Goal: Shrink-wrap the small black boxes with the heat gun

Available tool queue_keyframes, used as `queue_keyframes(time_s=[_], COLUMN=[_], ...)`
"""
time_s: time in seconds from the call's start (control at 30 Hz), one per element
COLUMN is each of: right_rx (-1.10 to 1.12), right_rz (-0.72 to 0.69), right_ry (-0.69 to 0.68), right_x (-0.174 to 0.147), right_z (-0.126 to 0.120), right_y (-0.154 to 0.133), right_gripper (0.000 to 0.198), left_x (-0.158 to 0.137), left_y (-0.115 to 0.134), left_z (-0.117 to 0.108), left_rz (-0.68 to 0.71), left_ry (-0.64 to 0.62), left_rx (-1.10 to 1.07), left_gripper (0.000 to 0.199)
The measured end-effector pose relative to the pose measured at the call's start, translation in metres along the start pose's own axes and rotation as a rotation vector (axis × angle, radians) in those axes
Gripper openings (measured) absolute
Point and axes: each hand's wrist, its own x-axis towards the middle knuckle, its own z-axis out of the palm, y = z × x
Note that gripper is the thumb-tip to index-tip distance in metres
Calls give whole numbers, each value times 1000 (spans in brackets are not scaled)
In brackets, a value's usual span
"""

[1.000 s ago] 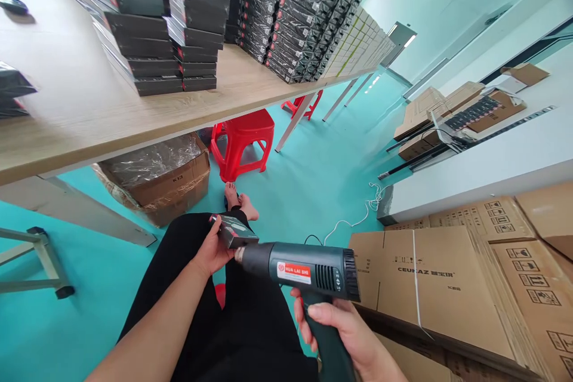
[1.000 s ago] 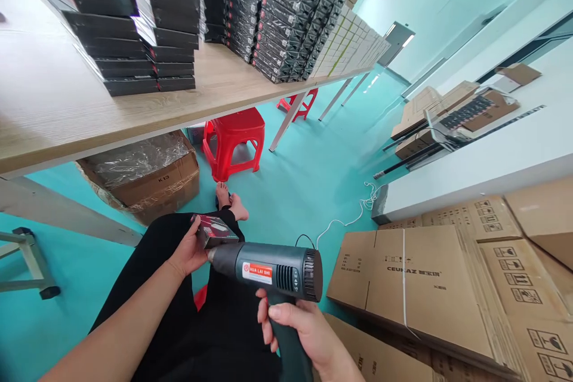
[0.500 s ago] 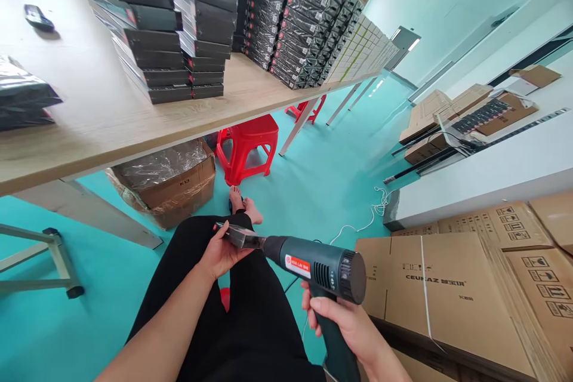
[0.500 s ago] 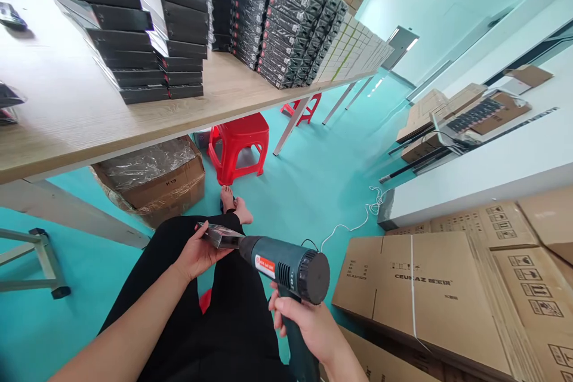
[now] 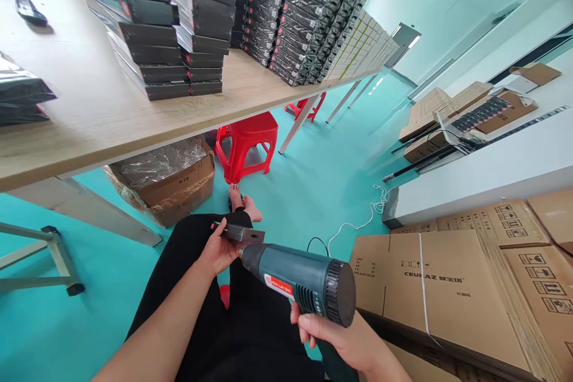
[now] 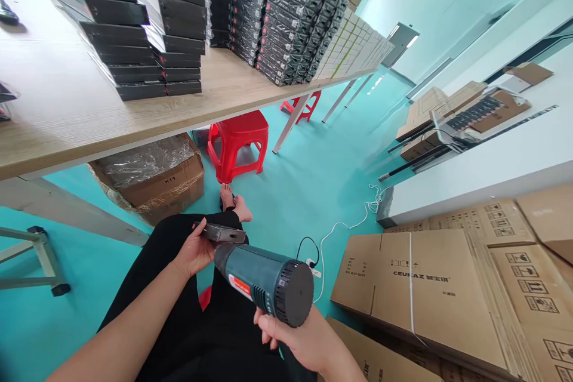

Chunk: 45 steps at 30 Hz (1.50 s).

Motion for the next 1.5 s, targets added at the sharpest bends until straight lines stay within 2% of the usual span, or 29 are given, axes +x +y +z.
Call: queue_keyframes(time_s=[0.07,0.2,0.27,0.43,0.7,0.83,0.93,1.0,1.13,1.3,1.43,1.5], right_rx=[27,242,336,440,434,388,355,332,171,107,17,13], right_rz=[2,-20,-19,-58,-57,-34,-102,-131,-79,-147,-91,-81], right_ry=[73,290,327,310,282,190,154,149,55,114,35,49], right_x=[-2,1,2,2,7,11,17,19,17,18,20,20], right_z=[-5,-13,-15,-15,-9,3,10,10,4,4,8,8], right_y=[5,24,32,39,38,31,21,15,4,-4,-9,-9], right_gripper=[22,28,32,30,29,27,29,30,23,21,19,20], left_x=[-1,-3,-3,-3,-5,-1,1,0,-2,-1,3,4], left_y=[1,2,2,3,0,-1,-2,-1,-2,-3,-2,-1], left_z=[1,2,2,2,4,2,0,0,2,2,-3,-6], left_rz=[27,27,24,11,24,29,28,34,49,41,34,49], left_ry=[-38,-81,-88,-94,-65,-27,-1,2,6,20,13,4], left_rx=[-11,-52,-59,-64,-24,19,48,59,50,63,54,45], left_gripper=[52,59,61,61,60,54,51,48,41,43,37,37])
